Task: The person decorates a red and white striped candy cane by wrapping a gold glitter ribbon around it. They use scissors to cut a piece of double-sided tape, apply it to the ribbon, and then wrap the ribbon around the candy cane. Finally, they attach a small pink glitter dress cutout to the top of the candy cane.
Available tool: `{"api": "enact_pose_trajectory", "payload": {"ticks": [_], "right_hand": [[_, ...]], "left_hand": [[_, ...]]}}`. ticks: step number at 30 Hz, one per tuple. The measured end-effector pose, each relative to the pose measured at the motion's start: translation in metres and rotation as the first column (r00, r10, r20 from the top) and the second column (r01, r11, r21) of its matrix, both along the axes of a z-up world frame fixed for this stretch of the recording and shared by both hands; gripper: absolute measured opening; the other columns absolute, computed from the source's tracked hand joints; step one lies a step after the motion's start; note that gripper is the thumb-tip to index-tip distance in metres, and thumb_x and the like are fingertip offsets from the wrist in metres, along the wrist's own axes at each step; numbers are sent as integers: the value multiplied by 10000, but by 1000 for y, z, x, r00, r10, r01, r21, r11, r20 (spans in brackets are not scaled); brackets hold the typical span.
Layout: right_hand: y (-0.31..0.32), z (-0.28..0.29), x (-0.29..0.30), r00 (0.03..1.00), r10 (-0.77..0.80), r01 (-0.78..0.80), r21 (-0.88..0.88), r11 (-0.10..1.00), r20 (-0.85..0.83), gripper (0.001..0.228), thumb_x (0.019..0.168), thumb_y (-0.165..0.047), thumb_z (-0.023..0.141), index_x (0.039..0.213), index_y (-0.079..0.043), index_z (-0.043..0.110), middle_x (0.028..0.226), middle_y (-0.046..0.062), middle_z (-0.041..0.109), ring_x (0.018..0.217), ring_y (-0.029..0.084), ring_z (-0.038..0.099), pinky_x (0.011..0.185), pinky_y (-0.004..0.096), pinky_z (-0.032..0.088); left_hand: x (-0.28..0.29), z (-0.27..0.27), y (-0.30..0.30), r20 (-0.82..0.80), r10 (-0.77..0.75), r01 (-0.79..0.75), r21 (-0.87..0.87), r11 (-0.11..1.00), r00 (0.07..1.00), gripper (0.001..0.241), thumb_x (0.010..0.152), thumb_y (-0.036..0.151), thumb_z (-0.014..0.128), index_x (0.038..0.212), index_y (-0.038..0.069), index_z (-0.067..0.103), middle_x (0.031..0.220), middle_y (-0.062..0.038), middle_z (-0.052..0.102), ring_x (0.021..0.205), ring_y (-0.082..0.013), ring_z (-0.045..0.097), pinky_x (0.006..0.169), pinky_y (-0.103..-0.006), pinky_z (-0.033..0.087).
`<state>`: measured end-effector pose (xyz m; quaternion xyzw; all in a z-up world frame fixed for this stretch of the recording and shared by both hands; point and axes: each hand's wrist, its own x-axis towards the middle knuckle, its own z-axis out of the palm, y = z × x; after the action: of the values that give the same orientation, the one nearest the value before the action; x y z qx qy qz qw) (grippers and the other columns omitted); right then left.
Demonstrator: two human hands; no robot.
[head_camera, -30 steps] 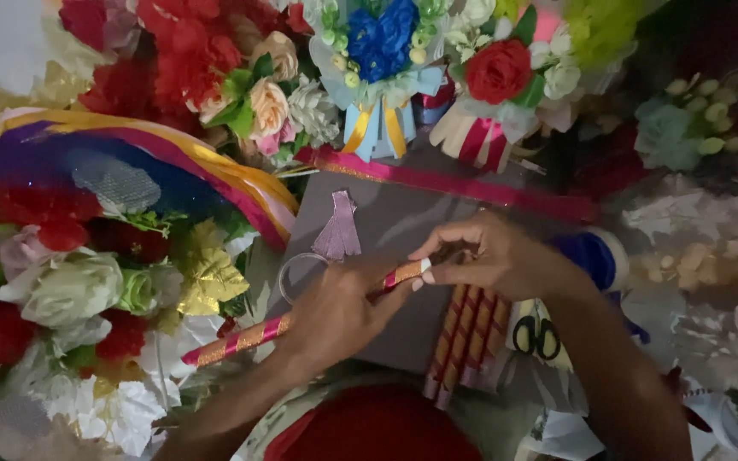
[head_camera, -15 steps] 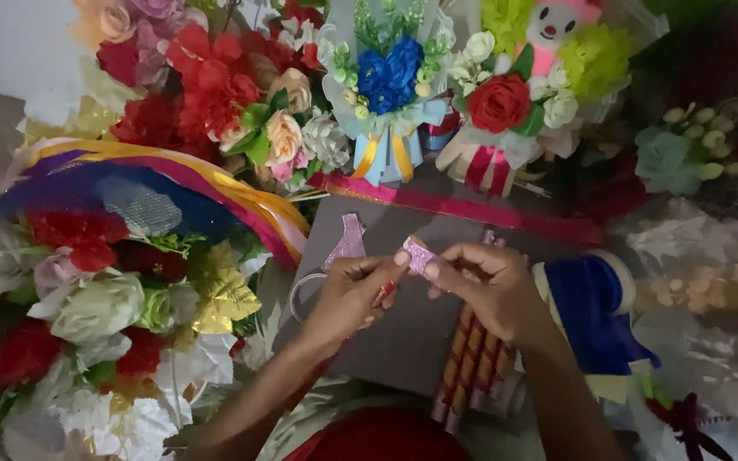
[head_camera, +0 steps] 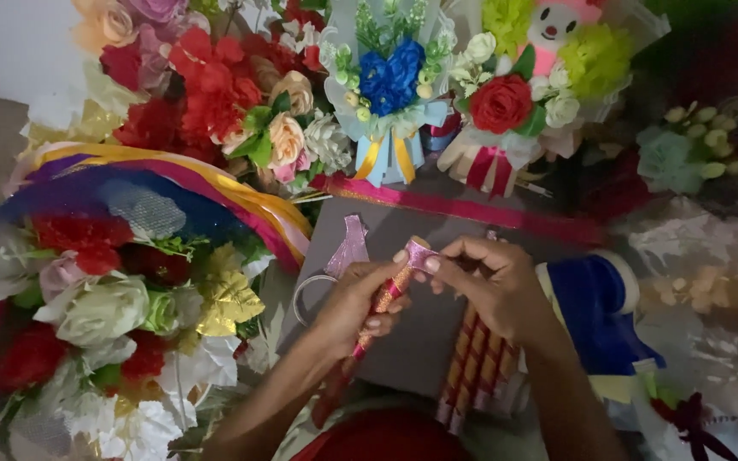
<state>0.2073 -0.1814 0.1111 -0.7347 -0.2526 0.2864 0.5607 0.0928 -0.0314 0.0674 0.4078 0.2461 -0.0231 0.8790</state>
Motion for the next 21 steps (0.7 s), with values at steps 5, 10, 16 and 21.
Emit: {"api": "enact_pose_trajectory", "payload": {"ticks": [5, 10, 16, 21], "right_hand": [[2, 10, -1, 988, 75, -77, 11, 997, 132, 233, 923, -131, 732, 744, 15, 767, 609, 134, 750, 578, 152, 589, 575, 298, 502], [5, 7, -4, 997, 18, -24, 63, 998, 82, 210, 905, -109, 766, 759, 39, 736, 626, 130, 734, 623, 122, 550, 598, 285, 496], [7, 10, -4, 998, 37, -41, 95, 995, 47, 225, 894, -143, 769, 971, 69, 775, 727, 174, 741, 711, 194, 604, 740, 402, 557], [-6, -9, 1, 997, -4, -2, 73, 997, 77, 168, 895, -131, 768, 964, 14, 815, 738, 156, 757, 788, 169, 661, 797, 369, 551]], "left_hand": [[-2, 0, -1, 38, -75, 78, -79, 994, 996, 425, 1019, 409, 680, 788, 70, 573, 562, -49, 463, 320, -17, 345, 283, -175, 288], [1, -7, -1, 105, -80, 102, -219, 970, 991, 451, 1041, 413, 632, 781, 60, 524, 548, -31, 384, 318, -12, 294, 281, -165, 253], [1, -32, 0, 152, -202, 236, -258, 937, 968, 524, 1064, 548, 535, 823, 82, 550, 527, 28, 383, 317, 5, 294, 282, -152, 242], [1, -30, -7, 149, -239, 271, -260, 927, 960, 559, 1072, 576, 460, 1008, 37, 596, 524, -5, 401, 318, -25, 318, 297, -151, 266]]}}
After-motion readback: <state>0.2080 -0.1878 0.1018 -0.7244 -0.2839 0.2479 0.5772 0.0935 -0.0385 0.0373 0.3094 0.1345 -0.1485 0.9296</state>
